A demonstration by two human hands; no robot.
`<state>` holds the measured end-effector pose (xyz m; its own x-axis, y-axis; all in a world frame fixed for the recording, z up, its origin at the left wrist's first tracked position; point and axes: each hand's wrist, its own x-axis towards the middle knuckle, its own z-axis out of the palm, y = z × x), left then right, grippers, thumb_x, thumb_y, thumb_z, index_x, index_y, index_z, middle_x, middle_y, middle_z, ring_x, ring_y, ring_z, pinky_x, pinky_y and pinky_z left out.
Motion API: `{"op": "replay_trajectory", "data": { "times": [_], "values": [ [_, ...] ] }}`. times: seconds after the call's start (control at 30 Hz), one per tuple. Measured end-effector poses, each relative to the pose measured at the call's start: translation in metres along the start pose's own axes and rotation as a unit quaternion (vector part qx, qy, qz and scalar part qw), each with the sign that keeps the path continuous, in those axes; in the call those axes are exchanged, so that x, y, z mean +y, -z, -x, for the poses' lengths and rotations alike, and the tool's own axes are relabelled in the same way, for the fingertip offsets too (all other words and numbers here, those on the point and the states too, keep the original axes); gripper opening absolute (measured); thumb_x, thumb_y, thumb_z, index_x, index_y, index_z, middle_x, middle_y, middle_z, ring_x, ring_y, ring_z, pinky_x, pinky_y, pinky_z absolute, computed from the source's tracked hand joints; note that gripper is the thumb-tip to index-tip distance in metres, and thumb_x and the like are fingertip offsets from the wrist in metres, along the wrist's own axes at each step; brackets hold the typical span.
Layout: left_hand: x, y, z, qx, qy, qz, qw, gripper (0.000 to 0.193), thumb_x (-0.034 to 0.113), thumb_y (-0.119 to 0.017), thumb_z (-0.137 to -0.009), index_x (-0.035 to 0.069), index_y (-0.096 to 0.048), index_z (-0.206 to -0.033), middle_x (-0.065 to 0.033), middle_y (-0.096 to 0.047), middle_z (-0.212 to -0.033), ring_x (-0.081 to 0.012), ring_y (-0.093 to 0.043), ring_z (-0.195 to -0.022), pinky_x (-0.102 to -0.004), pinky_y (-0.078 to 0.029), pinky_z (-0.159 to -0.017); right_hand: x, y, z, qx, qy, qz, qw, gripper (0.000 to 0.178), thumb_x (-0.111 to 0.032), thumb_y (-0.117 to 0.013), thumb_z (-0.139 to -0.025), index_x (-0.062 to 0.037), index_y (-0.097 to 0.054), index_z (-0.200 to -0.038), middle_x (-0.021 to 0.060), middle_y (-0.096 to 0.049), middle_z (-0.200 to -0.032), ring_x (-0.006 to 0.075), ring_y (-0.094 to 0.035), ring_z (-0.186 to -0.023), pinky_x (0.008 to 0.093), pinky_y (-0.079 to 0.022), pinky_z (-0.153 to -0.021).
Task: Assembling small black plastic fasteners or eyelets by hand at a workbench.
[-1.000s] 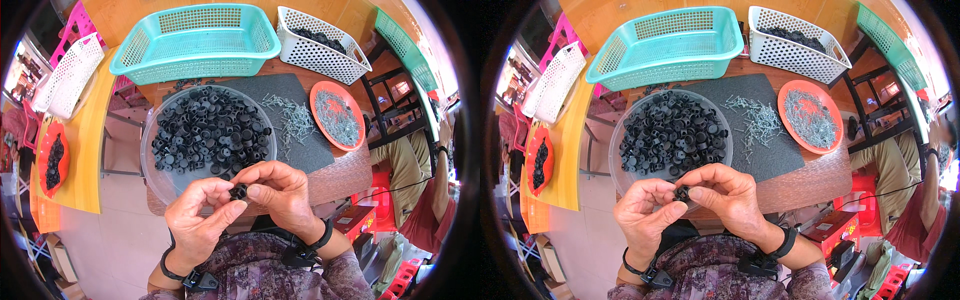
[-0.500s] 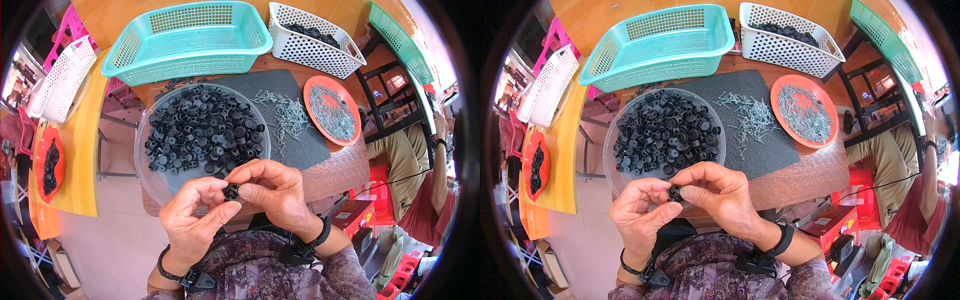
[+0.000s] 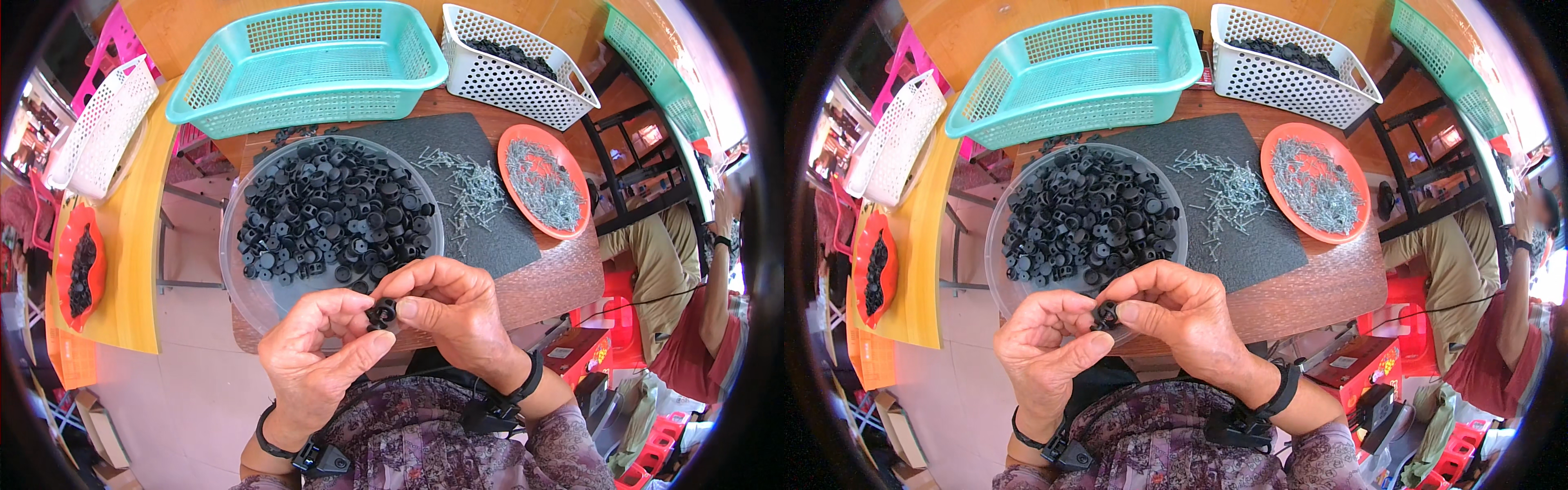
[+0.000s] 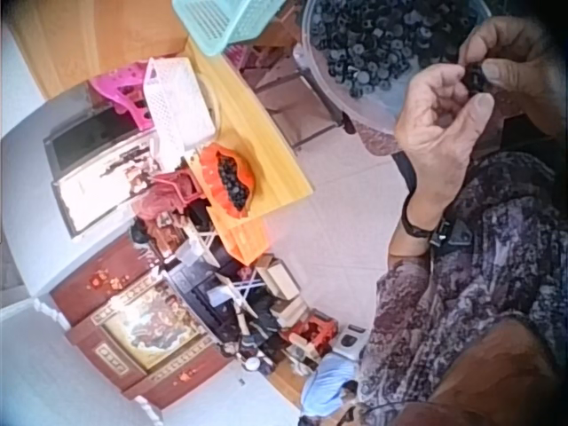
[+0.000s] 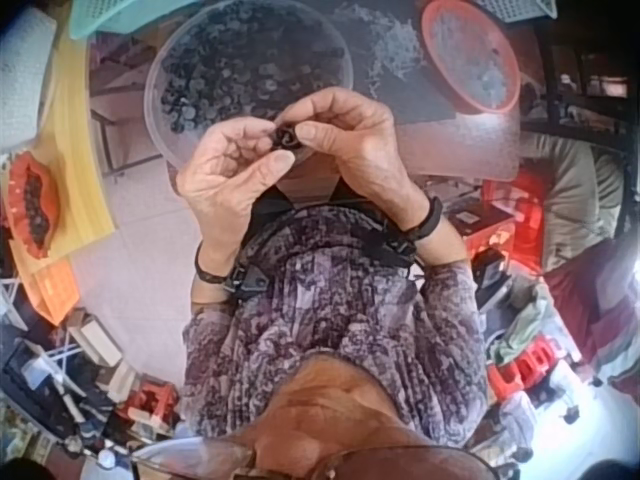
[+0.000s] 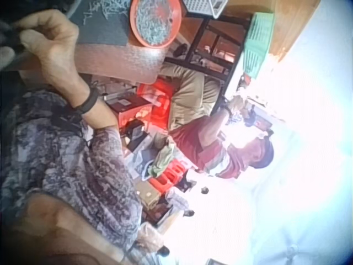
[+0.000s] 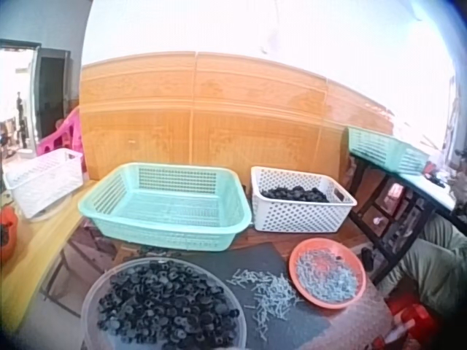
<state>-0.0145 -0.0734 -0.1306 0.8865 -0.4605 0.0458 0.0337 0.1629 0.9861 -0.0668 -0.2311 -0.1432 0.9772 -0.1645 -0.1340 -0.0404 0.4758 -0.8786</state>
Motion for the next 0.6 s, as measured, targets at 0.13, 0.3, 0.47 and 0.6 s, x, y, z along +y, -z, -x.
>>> {"op": "replay_trajectory", "data": {
  "times": [0.13, 0.3, 0.47, 0.6],
  "values": [
    [0.0025, -0.0024, -0.0006, 0.022, 0.036, 0.012, 0.999, 0.036, -0.003, -0.078, -0.067, -0.004, -0.059, -0.097, -0.0045, -0.060, -0.079, -0.0081, -0.056, -0.070, -0.0183, -0.047, -0.063, -0.0023, -0.0022, 0.0005, 0.003, -0.003, -0.006, 1.000, 0.014, 0.003, -0.060, -0.084, 0.0018, -0.062, -0.098, 0.0058, -0.065, -0.094, 0.0058, -0.058, -0.078, 0.0205, -0.049, -0.070],
    [0.0003, -0.0011, -0.0012, 0.014, 0.024, 0.006, 1.000, 0.035, -0.003, -0.077, -0.068, -0.004, -0.059, -0.098, -0.0047, -0.060, -0.080, -0.0082, -0.056, -0.070, -0.0181, -0.046, -0.062, -0.0019, -0.0020, -0.0001, 0.001, -0.004, -0.001, 1.000, 0.015, 0.002, -0.061, -0.084, 0.0018, -0.062, -0.099, 0.0056, -0.065, -0.093, 0.0062, -0.058, -0.077, 0.0207, -0.049, -0.069],
    [-0.0012, -0.0004, -0.0020, 0.009, 0.024, 0.000, 1.000, 0.034, -0.004, -0.076, -0.068, -0.004, -0.059, -0.098, -0.0044, -0.060, -0.079, -0.0079, -0.056, -0.070, -0.0176, -0.046, -0.061, -0.0019, -0.0006, 0.0000, -0.001, -0.013, -0.005, 1.000, 0.016, 0.003, -0.062, -0.082, 0.0025, -0.062, -0.098, 0.0086, -0.064, -0.097, 0.0100, -0.059, -0.083, 0.0233, -0.050, -0.074],
    [0.0006, -0.0028, -0.0042, 0.008, 0.027, 0.010, 1.000, 0.034, -0.004, -0.076, -0.069, -0.004, -0.059, -0.098, -0.0037, -0.059, -0.079, -0.0076, -0.056, -0.070, -0.0173, -0.046, -0.061, 0.0009, 0.0016, -0.0010, -0.013, 0.029, 0.035, 0.999, 0.017, 0.003, -0.061, -0.084, 0.0006, -0.064, -0.100, 0.0038, -0.065, -0.093, 0.0055, -0.057, -0.080, 0.0201, -0.048, -0.071]
  ]
}}
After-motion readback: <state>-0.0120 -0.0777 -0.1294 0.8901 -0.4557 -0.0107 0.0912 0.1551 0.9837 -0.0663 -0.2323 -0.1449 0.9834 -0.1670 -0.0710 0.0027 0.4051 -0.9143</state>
